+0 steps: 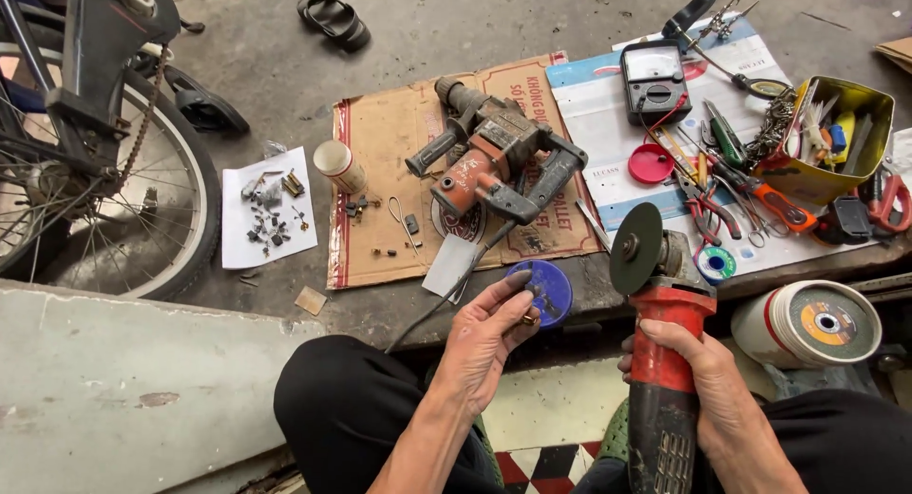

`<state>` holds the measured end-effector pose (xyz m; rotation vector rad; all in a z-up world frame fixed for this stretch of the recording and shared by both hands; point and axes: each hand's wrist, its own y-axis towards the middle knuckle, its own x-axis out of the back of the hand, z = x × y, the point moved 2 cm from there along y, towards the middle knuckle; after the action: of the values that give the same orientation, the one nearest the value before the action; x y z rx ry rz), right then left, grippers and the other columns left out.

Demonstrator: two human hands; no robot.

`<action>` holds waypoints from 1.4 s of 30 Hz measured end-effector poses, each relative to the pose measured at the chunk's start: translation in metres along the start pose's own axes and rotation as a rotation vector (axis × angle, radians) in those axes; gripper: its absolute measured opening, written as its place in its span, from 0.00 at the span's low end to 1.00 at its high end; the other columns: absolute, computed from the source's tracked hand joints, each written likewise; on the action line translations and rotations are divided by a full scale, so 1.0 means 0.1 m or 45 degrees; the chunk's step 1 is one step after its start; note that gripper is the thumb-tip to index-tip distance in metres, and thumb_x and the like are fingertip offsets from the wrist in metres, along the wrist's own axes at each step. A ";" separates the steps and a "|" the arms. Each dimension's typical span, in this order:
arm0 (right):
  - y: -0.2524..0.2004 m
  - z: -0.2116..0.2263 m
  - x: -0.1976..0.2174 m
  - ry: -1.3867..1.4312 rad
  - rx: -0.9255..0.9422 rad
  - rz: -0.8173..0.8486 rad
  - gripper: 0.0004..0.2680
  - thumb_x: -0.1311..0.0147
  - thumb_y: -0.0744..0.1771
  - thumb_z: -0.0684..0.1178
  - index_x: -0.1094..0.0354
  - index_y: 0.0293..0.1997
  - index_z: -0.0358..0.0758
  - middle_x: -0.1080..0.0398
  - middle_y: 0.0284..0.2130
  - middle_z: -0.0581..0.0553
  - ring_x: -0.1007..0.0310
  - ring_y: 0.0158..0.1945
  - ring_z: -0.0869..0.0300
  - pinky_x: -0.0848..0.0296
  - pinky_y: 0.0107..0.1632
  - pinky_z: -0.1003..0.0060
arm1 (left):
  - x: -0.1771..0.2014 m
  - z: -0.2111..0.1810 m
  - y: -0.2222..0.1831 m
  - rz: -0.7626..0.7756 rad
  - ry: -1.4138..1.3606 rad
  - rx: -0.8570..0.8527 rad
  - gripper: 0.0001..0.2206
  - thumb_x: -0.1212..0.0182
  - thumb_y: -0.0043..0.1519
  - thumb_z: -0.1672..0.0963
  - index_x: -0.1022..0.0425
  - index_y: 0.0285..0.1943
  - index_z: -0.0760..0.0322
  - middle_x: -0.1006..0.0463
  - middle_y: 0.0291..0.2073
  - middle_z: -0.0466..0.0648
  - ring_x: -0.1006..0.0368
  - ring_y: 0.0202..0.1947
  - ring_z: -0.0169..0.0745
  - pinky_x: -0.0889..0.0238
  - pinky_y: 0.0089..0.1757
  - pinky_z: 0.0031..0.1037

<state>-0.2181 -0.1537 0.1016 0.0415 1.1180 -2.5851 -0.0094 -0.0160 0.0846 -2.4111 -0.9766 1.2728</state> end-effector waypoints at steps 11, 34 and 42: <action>-0.01 -0.25 -0.03 -0.029 0.028 0.019 0.18 0.42 0.66 0.45 0.32 0.59 0.21 0.29 0.40 0.26 0.27 0.39 0.42 0.28 0.41 0.50 | 0.07 0.07 0.06 -0.003 0.027 0.102 0.21 0.36 0.65 0.66 0.27 0.69 0.76 0.14 0.50 0.63 0.16 0.47 0.44 0.21 0.51 0.27; -0.13 -0.53 -0.07 -0.180 -0.056 -0.025 0.15 0.38 0.66 0.43 0.29 0.53 0.19 0.26 0.38 0.24 0.25 0.38 0.39 0.27 0.42 0.48 | -0.06 0.08 0.11 0.028 0.157 0.131 0.18 0.29 0.63 0.61 0.19 0.63 0.74 0.14 0.41 0.55 0.17 0.40 0.38 0.21 0.47 0.25; -0.15 -0.51 -0.13 -0.227 -0.034 -0.031 0.13 0.37 0.66 0.42 0.27 0.51 0.21 0.25 0.37 0.26 0.23 0.36 0.41 0.28 0.40 0.51 | -0.16 0.13 0.33 0.062 0.213 0.109 0.16 0.29 0.63 0.62 0.18 0.60 0.75 0.14 0.41 0.55 0.18 0.39 0.38 0.22 0.46 0.24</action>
<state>-0.2156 -0.1040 0.0784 -0.2058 1.0933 -2.5358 -0.0113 -0.0526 0.0709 -2.4426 -0.8055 1.0834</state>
